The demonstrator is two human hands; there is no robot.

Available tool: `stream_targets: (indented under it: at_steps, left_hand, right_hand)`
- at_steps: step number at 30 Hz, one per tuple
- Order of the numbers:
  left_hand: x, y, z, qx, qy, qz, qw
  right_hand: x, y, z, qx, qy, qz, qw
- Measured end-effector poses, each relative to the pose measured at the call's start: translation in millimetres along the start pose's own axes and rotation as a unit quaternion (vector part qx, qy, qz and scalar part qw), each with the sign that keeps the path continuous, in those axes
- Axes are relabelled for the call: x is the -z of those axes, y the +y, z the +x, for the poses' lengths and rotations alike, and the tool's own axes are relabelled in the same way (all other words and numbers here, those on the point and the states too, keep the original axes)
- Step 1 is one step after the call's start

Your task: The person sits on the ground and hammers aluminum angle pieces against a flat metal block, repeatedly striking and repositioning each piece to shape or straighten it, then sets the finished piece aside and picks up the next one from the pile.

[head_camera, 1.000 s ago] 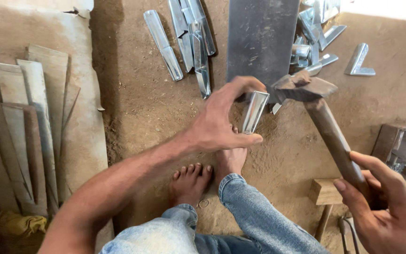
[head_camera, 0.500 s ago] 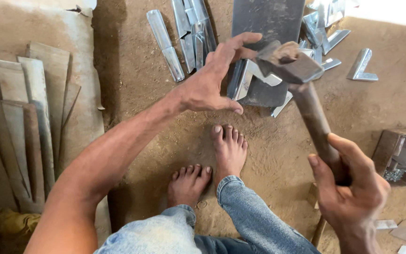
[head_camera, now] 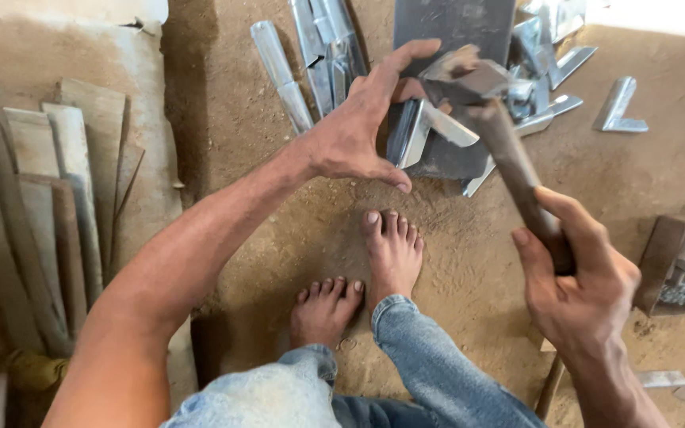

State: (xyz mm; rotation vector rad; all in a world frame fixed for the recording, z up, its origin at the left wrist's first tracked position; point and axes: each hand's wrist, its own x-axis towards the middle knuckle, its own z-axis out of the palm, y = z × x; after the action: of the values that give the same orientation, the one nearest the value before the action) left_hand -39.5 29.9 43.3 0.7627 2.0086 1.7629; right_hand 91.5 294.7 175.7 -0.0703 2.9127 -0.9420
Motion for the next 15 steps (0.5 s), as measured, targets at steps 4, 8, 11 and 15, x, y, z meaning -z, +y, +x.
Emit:
stream_targets:
  at_steps: [4,8,11,15]
  left_hand:
    - [-0.2,-1.5,2.6,-0.083,0.023,0.057,0.995]
    - [-2.3,-3.9,3.6,-0.096,0.005,0.039,0.995]
    - [0.5,-5.7,5.2,-0.110,-0.021,-0.059,0.992]
    - [8.5,-3.5,6.8,-0.126,-0.034,-0.010,0.991]
  right_hand:
    - [0.2,0.6,0.3,-0.017,-0.030,-0.044,0.998]
    - [-0.5,12.6,-14.5,-0.013,0.007,-0.012,1.000]
    - [-7.6,25.9,-33.1,0.059,0.039,0.009,0.997]
    - [-32.0,54.3,-40.8,0.067,0.027,0.011,0.997]
